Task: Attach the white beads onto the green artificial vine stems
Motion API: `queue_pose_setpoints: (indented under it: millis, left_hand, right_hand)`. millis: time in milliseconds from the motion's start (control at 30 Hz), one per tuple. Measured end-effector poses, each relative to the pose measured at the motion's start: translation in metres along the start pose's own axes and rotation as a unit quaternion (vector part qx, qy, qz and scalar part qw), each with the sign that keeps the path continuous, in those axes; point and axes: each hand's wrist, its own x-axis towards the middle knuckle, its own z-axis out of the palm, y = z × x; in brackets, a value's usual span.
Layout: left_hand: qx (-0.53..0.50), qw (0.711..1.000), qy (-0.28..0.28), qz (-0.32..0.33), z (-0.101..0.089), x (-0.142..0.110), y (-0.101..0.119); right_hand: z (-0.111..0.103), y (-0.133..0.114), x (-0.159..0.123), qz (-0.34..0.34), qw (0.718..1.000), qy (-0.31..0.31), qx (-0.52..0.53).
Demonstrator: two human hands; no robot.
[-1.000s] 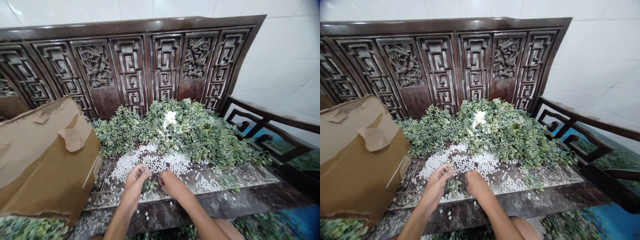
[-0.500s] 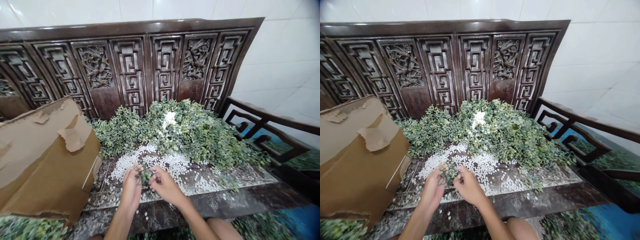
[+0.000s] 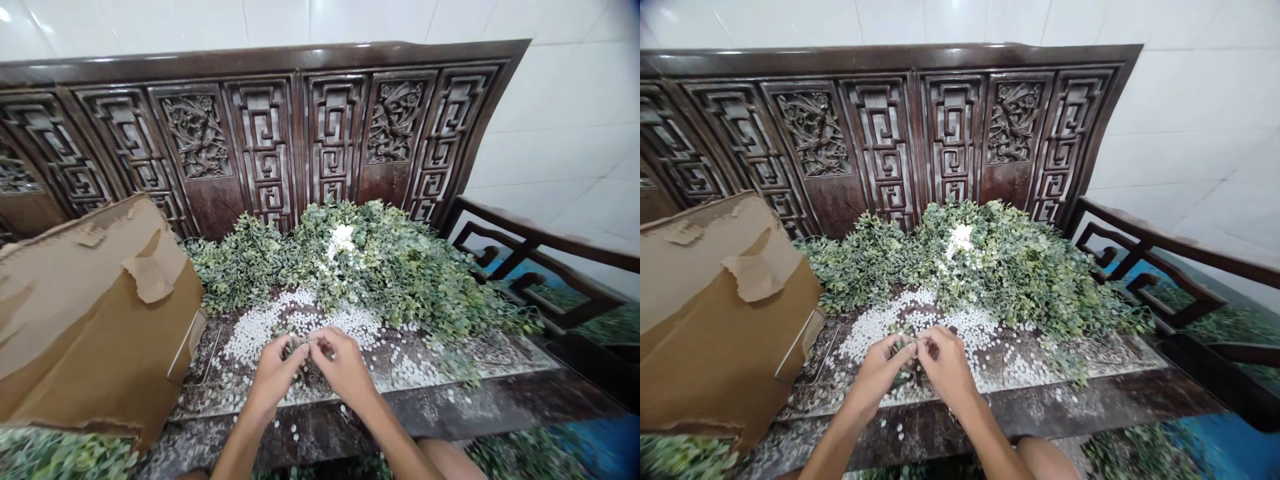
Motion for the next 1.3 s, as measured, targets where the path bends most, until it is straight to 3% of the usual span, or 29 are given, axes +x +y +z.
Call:
queue_pose_setpoints:
  millis: [233,767,1033,1300]
  left_hand:
    - [-0.027,0.999,-0.020,0.017,0.000,-0.002,0.005]
    - [-0.026,0.998,0.044,0.036,0.001,-0.003,0.006]
    - [0.032,0.992,0.099,0.076,0.003,-0.003,-0.002]
    - [0.069,0.987,0.099,0.106,0.003,-0.007,0.000]
  right_hand:
    - [-0.007,0.002,0.002,-0.027,0.999,-0.024,0.014]
    - [-0.003,-0.001,0.002,0.090,0.968,-0.028,0.233]
    - [0.001,-0.001,0.003,0.122,0.967,0.001,0.224]
    - [0.000,-0.006,0.001,0.127,0.958,-0.033,0.257]
